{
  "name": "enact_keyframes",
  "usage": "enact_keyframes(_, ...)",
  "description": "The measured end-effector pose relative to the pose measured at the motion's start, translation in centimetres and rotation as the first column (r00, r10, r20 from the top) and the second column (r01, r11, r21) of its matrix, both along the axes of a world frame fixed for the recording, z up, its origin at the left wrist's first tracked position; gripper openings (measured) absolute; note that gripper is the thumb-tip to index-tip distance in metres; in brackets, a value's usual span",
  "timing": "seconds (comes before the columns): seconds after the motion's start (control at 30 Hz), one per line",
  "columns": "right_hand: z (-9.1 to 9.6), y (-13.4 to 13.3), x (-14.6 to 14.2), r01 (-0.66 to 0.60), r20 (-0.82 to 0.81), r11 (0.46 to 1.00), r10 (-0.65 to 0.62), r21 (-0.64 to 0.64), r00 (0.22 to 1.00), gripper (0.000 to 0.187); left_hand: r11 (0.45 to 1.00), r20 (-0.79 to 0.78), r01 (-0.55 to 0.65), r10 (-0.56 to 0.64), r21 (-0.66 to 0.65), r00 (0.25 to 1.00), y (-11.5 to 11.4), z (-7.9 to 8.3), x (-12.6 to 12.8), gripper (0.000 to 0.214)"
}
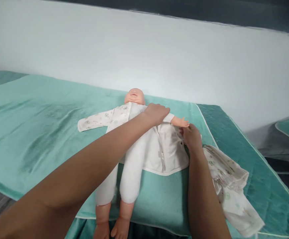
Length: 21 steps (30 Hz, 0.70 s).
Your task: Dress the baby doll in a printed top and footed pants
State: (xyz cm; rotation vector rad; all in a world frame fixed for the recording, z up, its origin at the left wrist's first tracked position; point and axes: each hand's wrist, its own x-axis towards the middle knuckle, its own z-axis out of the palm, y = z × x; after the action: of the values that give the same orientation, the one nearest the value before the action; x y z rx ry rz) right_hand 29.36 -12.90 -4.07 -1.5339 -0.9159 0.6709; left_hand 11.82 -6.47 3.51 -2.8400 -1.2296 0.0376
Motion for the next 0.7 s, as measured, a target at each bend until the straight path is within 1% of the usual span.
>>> enact_keyframes(0.03, 0.0, -0.1, 0.1, 0.018, 0.213, 0.988, 0.015, -0.15, 0.977, 0.029, 1.0, -0.013, -0.009, 0.009, 0.011, 1.0, -0.1, 0.4, -0.3, 0.034)
enact_keyframes(0.07, 0.0, -0.2, 0.0, 0.033, 0.386, 0.958, 0.083, -0.284, 0.919, 0.03, 1.0, -0.028, -0.022, 0.023, 0.02, 0.999, -0.2, 0.7, -0.6, 0.035)
enact_keyframes(0.1, 0.1, -0.4, -0.1, 0.031, 0.495, 0.924, 0.175, -0.38, 0.851, 0.03, 0.999, -0.044, -0.039, 0.04, 0.028, 0.998, -0.4, 1.0, -0.7, 0.035)
enact_keyframes(0.13, 0.3, -0.6, -0.2, 0.005, 0.542, 0.902, 0.256, -0.433, 0.8, 0.03, 0.998, -0.061, -0.057, 0.059, 0.035, 0.996, -0.6, 1.2, -0.9, 0.036)
enact_keyframes(0.17, 0.4, -0.7, -0.3, -0.033, 0.544, 0.896, 0.297, -0.442, 0.785, 0.03, 0.997, -0.072, -0.072, 0.075, 0.041, 0.995, -0.8, 1.3, -1.0, 0.036)
enact_keyframes(0.2, 0.5, -0.9, -0.3, -0.073, 0.507, 0.904, 0.301, -0.42, 0.808, 0.029, 0.995, -0.079, -0.084, 0.087, 0.045, 0.993, -0.9, 1.4, -1.1, 0.036)
enact_keyframes(0.23, 0.6, -1.1, -0.2, -0.103, 0.435, 0.922, 0.272, -0.372, 0.858, 0.029, 0.995, -0.083, -0.089, 0.093, 0.046, 0.992, -0.9, 1.4, -1.2, 0.036)
enact_keyframes(0.27, 0.6, -1.2, -0.1, -0.106, 0.335, 0.947, 0.209, -0.302, 0.919, 0.029, 0.995, -0.09, -0.092, 0.096, 0.045, 0.991, -1.0, 1.4, -1.3, 0.036)
enact_keyframes(0.3, 0.6, -1.2, 0.0, -0.085, 0.213, 0.971, 0.134, -0.224, 0.968, 0.03, 0.995, -0.099, -0.094, 0.098, 0.043, 0.99, -0.9, 1.3, -1.4, 0.036)
enact_keyframes(0.33, 0.6, -1.2, 0.1, -0.056, 0.081, 0.988, 0.068, -0.147, 0.994, 0.032, 0.994, -0.113, -0.101, 0.105, 0.038, 0.988, -0.9, 1.2, -1.5, 0.033)
enact_keyframes(0.37, 0.6, -1.2, 0.2, -0.036, -0.046, 0.997, 0.033, -0.068, 0.998, 0.035, 0.993, -0.126, -0.112, 0.115, 0.033, 0.985, -0.8, 1.1, -1.4, 0.03)
enact_keyframes(0.4, 0.7, -1.3, 0.0, -0.039, -0.157, 0.999, 0.04, 0.011, 0.987, 0.037, 0.991, -0.135, -0.13, 0.132, 0.027, 0.982, -0.7, 0.9, -1.4, 0.024)
enact_keyframes(0.43, 0.9, -1.3, -0.2, -0.059, -0.245, 0.995, 0.078, 0.083, 0.966, 0.037, 0.988, -0.136, -0.151, 0.152, 0.019, 0.979, -0.6, 0.7, -1.2, 0.018)
enact_keyframes(0.5, 1.5, -1.7, -1.1, -0.152, -0.35, 0.972, 0.207, 0.177, 0.914, 0.038, 0.981, -0.113, -0.195, 0.194, 0.001, 0.975, -0.4, 0.0, -0.7, 0.01)
enact_keyframes(0.53, 1.8, -2.0, -1.6, -0.207, -0.376, 0.958, 0.27, 0.199, 0.887, 0.042, 0.976, -0.085, -0.219, 0.218, -0.007, 0.972, -0.2, -0.4, -0.4, 0.011)
enact_keyframes(0.6, 2.4, -2.7, -2.8, -0.292, -0.392, 0.933, 0.355, 0.211, 0.849, 0.049, 0.963, 0.013, -0.268, 0.268, -0.024, 0.963, -0.1, -1.1, 0.1, 0.018)
enact_keyframes(0.7, 2.8, -3.6, -4.3, -0.399, -0.357, 0.886, 0.461, 0.236, 0.812, 0.046, 0.943, 0.21, -0.33, 0.33, -0.033, 0.92, 0.2, -1.9, 0.2, 0.044)
